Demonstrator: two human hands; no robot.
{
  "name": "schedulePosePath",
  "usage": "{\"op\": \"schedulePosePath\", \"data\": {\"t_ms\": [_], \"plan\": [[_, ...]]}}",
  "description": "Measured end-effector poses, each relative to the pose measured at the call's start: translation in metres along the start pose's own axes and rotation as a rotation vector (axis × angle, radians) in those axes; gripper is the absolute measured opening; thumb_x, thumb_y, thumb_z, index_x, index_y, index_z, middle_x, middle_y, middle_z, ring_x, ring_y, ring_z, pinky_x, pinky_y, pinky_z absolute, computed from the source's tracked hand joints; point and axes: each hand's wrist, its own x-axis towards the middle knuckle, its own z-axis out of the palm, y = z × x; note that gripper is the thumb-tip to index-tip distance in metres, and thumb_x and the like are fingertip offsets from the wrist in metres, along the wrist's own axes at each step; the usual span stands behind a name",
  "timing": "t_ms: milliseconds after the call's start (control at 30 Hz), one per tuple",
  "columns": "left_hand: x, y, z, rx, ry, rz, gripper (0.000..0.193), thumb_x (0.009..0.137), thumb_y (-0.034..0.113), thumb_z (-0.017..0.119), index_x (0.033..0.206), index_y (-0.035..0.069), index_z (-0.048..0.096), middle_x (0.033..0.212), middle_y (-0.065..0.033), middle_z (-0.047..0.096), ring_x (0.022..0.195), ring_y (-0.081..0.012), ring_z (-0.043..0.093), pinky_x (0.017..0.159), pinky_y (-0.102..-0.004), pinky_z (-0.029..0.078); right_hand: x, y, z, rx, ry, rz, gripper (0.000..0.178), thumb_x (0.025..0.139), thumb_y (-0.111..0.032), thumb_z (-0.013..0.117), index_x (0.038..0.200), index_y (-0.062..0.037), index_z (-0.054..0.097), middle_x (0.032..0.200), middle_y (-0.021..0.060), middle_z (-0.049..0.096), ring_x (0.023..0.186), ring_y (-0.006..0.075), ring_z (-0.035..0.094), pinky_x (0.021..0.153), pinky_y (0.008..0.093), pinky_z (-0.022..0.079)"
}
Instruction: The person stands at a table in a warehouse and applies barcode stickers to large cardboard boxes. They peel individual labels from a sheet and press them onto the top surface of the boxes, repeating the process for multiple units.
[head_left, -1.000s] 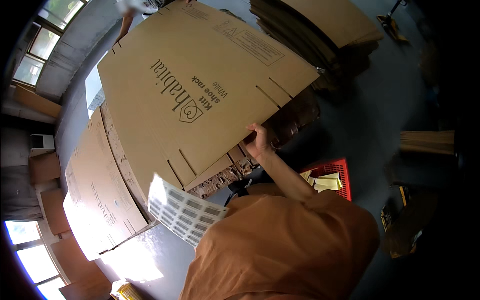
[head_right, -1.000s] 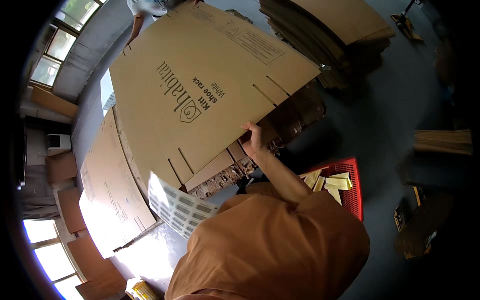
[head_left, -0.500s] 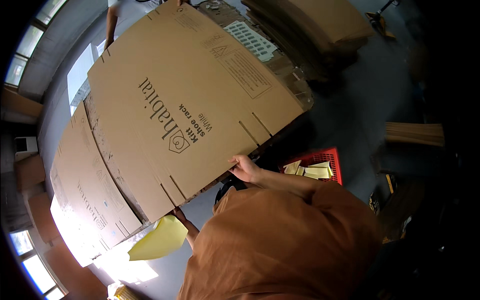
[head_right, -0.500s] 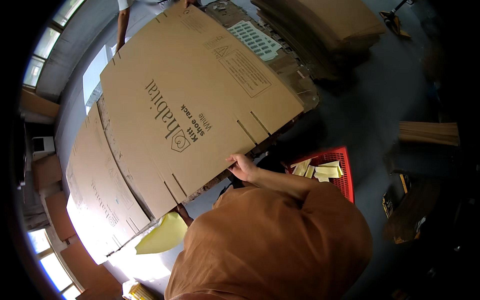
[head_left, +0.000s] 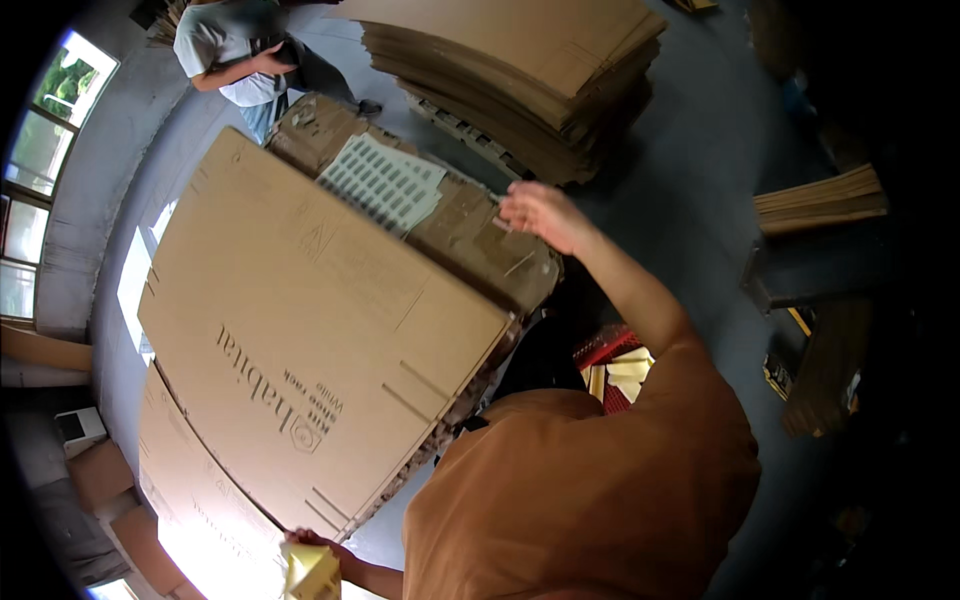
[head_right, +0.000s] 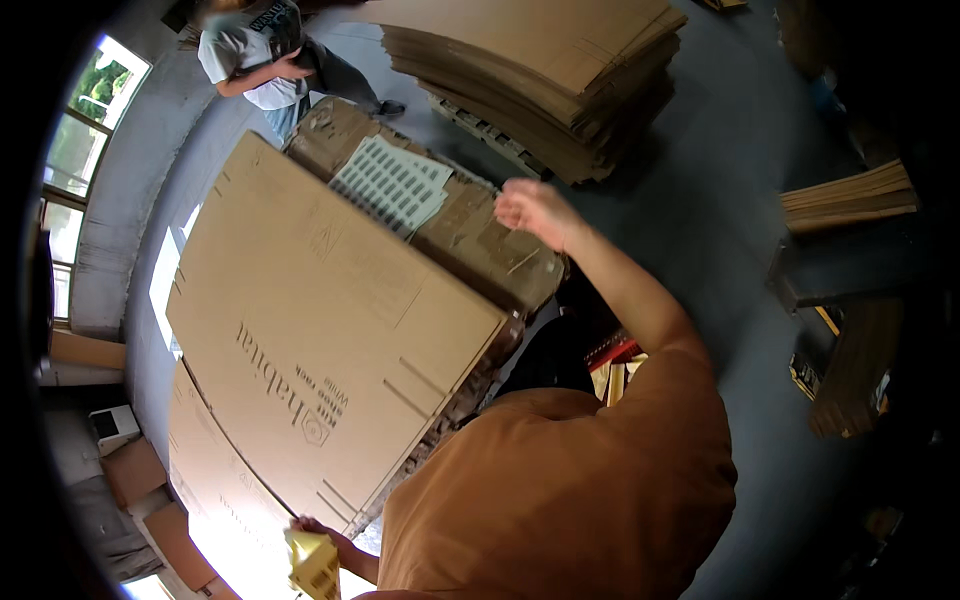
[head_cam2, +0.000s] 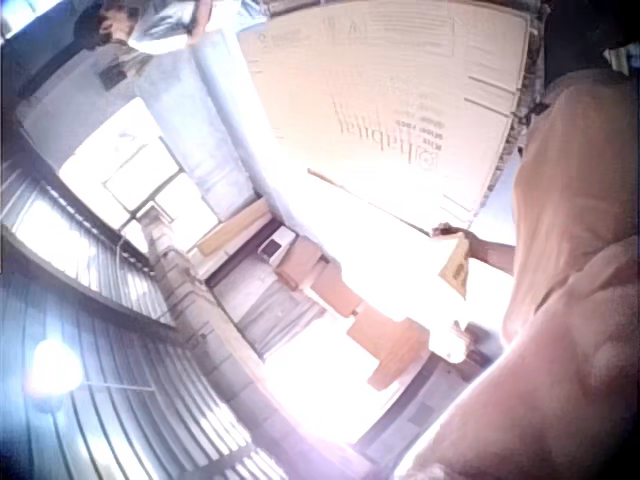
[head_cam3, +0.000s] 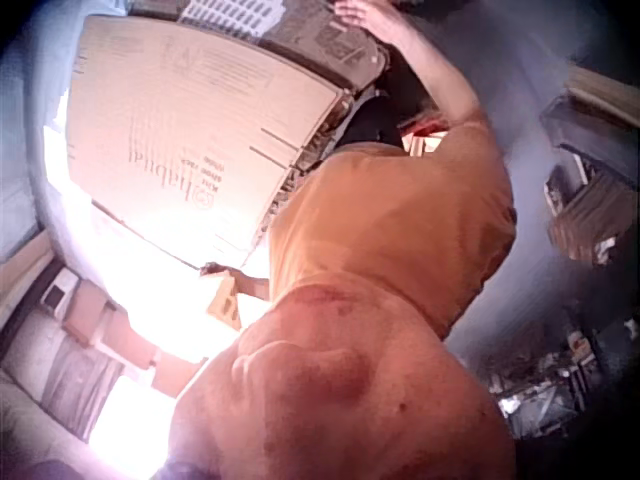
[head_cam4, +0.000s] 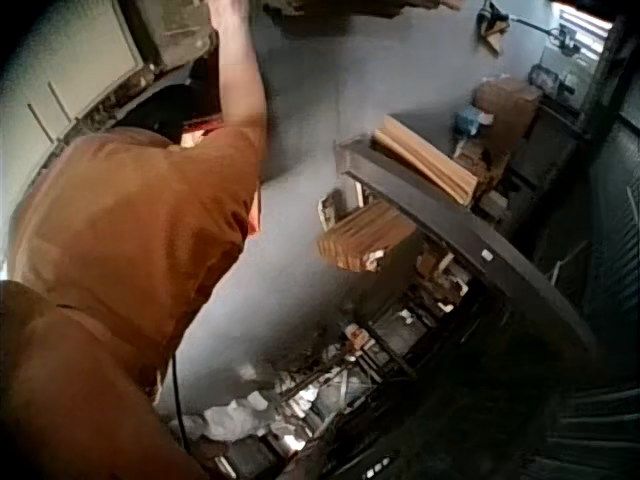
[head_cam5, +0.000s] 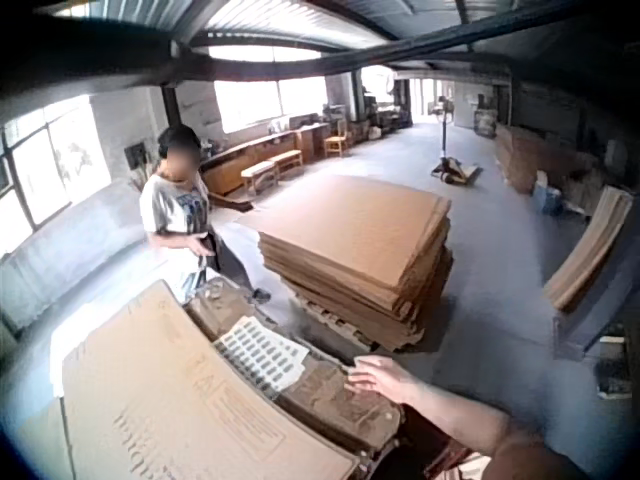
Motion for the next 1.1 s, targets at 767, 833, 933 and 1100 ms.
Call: {"op": "schedulePosePath", "data": {"t_ms": [767, 833, 933, 1100], "plan": [[0.027, 0.442, 0.74, -0.051, -0.887, 0.043, 0.057, 0.094, 0.028, 0.067, 0.135, -0.004, 0.044, 0.114, -0.0164, 0.064, 0.094, -0.0188, 0.065, 0.079, -0.0305, 0.054, 0.329, -0.162, -0.277, 0.266, 0.688, -0.071, 0.086, 0.076, -0.044, 0.082, 0.137, 0.005, 0.048, 0.138, 0.0156, 0.052, 0.121, 0.0277, 0.053, 0.099, 0.044, 0.046], [0.033, 0.447, 0.764, -0.09, -1.051, -0.099, 0.072, 0.096, 0.042, 0.061, 0.148, 0.0, 0.033, 0.13, -0.0197, 0.057, 0.107, -0.022, 0.062, 0.089, -0.0343, 0.052, 0.324, -0.164, -0.278, 0.277, 0.682, -0.066, 0.081, 0.076, -0.044, 0.081, 0.133, 0.0062, 0.052, 0.134, 0.0154, 0.055, 0.116, 0.0248, 0.056, 0.093, 0.0415, 0.049], [0.042, 0.43, 0.79, -0.126, -1.151, -0.089, 0.087, 0.093, 0.063, 0.051, 0.154, 0.007, 0.022, 0.143, -0.018, 0.048, 0.122, -0.0235, 0.055, 0.097, -0.0363, 0.049, 0.309, -0.179, -0.266, 0.195, 0.634, -0.02, 0.075, 0.078, -0.045, 0.079, 0.127, 0.0078, 0.057, 0.128, 0.0159, 0.059, 0.107, 0.0219, 0.06, 0.089, 0.0376, 0.051], [0.042, 0.425, 0.802, -0.571, -1.245, -0.569, 0.105, 0.08, 0.086, 0.033, 0.155, 0.012, 0.024, 0.147, -0.0094, 0.046, 0.128, -0.0265, 0.05, 0.102, -0.0451, 0.044, 0.283, -0.168, -0.28, 0.35, 0.383, -0.172, 0.063, 0.087, -0.042, 0.072, 0.125, 0.0058, 0.059, 0.118, 0.0137, 0.065, 0.093, 0.0207, 0.066, 0.084, 0.0346, 0.052]]}}
